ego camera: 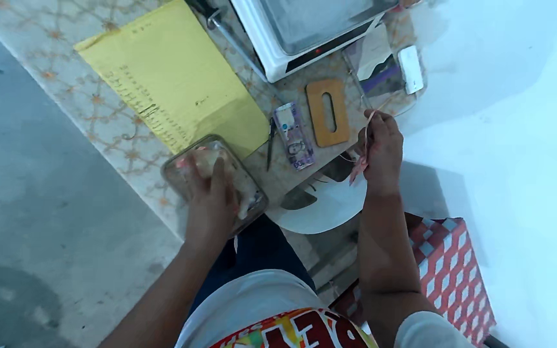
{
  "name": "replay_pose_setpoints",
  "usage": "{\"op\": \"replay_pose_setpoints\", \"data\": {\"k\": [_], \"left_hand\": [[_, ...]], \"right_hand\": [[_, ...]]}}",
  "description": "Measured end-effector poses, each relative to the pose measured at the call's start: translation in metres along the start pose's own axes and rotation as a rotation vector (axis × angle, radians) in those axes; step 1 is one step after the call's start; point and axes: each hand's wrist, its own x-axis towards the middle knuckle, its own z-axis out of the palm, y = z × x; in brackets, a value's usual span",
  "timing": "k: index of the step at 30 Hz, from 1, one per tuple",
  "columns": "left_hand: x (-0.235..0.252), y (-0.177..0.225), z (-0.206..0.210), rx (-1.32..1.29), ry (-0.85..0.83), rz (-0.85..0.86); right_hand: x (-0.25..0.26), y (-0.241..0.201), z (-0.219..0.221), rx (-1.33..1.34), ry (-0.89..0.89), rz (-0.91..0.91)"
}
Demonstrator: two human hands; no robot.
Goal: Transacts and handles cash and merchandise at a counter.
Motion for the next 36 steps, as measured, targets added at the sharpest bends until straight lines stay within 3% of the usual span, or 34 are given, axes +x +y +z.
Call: {"op": "replay_pose_setpoints", "data": {"k": [2, 4, 7, 11, 14, 16, 18, 24, 28, 30, 33, 36], "left_hand": [[0.001, 0.002, 0.007, 0.192, 0.061, 0.027], [0.005, 0.003, 0.011, 0.341, 0.078, 0.007], [0.008, 0.007, 0.011, 0.415, 0.079, -0.020], [-0.003, 0.026, 0.006, 0.388, 0.126, 0.026], [-0.004, 0.024, 0.014, 0.478, -0.052, -0.057], [0.001, 0.017, 0.019, 0.545, -0.175, -0.134], [0.005, 0.013, 0.018, 0.533, -0.164, -0.127], [0.022, -0.012, -0.003, 0.354, 0.099, 0.089], [0.028, -0.017, -0.013, 0.465, -0.064, 0.140], [0.026, -0.024, -0.013, 0.473, -0.081, 0.202], [0.021, -0.038, -0.032, 0.149, 0.053, 0.300], [0.006, -0.036, -0.068, -0.161, 0.280, 0.272]], "right_hand": [[0.012, 0.003, -0.012, -0.247, -0.041, 0.002], [0.014, 0.001, -0.010, -0.504, -0.206, 0.034], [0.019, 0.018, 0.024, -0.728, -0.385, 0.014], [0.018, 0.052, 0.071, -0.976, -0.293, 0.007], [0.022, 0.063, 0.087, -1.055, -0.248, 0.106], [0.027, 0.064, 0.088, -1.009, -0.247, 0.150], [0.034, 0.066, 0.084, -0.948, -0.262, 0.156], [0.041, 0.069, 0.064, -0.823, -0.299, 0.123], [0.025, 0.058, 0.055, -0.672, -0.305, 0.101], [0.006, 0.030, 0.044, -0.549, -0.354, 0.139], [-0.035, -0.026, 0.047, -0.297, -0.468, 0.204], [-0.078, -0.052, 0.074, -0.153, -0.652, 0.200]]}}
